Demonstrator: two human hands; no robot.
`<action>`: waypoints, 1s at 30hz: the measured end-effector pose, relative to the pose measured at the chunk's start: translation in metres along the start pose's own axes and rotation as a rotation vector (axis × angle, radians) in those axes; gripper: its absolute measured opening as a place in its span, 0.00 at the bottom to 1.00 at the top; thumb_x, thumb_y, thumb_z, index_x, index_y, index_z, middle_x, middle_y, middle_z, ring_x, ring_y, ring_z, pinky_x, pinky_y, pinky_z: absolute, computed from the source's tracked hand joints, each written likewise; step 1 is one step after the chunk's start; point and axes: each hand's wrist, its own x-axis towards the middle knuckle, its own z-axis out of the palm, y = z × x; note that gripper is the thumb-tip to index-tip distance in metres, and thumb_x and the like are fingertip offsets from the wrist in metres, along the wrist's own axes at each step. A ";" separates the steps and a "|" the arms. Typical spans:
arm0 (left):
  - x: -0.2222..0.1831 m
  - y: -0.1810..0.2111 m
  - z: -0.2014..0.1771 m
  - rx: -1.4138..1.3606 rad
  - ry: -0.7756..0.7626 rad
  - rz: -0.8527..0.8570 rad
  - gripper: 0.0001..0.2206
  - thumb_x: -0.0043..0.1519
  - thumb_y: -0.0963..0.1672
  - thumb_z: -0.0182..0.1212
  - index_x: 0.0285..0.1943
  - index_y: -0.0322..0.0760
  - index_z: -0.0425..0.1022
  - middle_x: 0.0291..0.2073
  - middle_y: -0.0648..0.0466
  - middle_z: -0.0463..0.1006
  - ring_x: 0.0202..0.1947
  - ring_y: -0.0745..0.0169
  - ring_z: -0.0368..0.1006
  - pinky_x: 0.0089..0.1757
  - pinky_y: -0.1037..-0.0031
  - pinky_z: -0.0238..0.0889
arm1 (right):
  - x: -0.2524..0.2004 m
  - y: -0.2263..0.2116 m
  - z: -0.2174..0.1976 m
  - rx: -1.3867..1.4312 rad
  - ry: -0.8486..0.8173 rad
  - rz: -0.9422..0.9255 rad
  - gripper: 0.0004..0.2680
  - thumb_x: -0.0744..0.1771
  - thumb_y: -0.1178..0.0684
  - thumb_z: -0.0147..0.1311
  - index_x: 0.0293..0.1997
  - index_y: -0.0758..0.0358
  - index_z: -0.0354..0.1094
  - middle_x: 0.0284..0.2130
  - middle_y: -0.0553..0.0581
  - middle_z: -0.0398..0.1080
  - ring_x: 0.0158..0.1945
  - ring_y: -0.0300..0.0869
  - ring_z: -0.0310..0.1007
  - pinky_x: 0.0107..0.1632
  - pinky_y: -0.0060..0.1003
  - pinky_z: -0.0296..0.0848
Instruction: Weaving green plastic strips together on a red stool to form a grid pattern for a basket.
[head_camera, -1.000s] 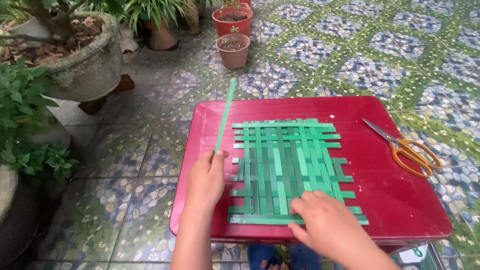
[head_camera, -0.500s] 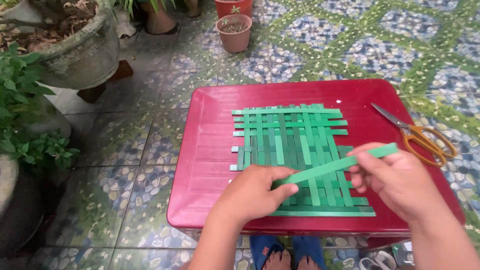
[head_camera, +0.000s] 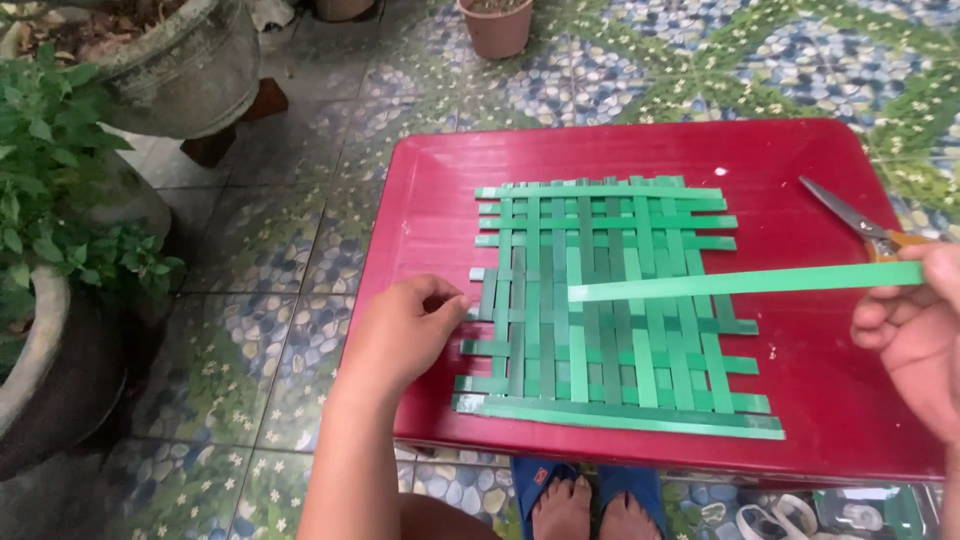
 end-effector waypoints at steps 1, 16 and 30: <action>-0.003 0.003 0.000 -0.032 -0.036 -0.032 0.08 0.54 0.46 0.50 0.36 0.43 0.74 0.30 0.59 0.80 0.33 0.68 0.73 0.37 0.78 0.61 | 0.003 0.003 -0.003 0.022 -0.002 0.020 0.07 0.69 0.41 0.43 0.46 0.45 0.58 0.27 0.45 0.59 0.27 0.33 0.58 0.28 0.26 0.54; -0.005 0.005 0.007 0.028 -0.056 -0.011 0.08 0.55 0.45 0.48 0.36 0.45 0.74 0.31 0.61 0.78 0.33 0.67 0.70 0.34 0.76 0.60 | -0.003 0.001 0.015 -0.135 0.002 -0.002 0.03 0.71 0.45 0.41 0.46 0.44 0.57 0.27 0.50 0.65 0.26 0.35 0.67 0.26 0.24 0.65; -0.011 0.017 0.016 -0.043 -0.030 0.052 0.10 0.55 0.47 0.47 0.38 0.45 0.73 0.26 0.59 0.76 0.27 0.66 0.69 0.33 0.75 0.61 | -0.004 -0.021 0.010 0.019 0.126 0.018 0.06 0.69 0.42 0.42 0.40 0.46 0.62 0.23 0.45 0.63 0.23 0.33 0.63 0.26 0.25 0.61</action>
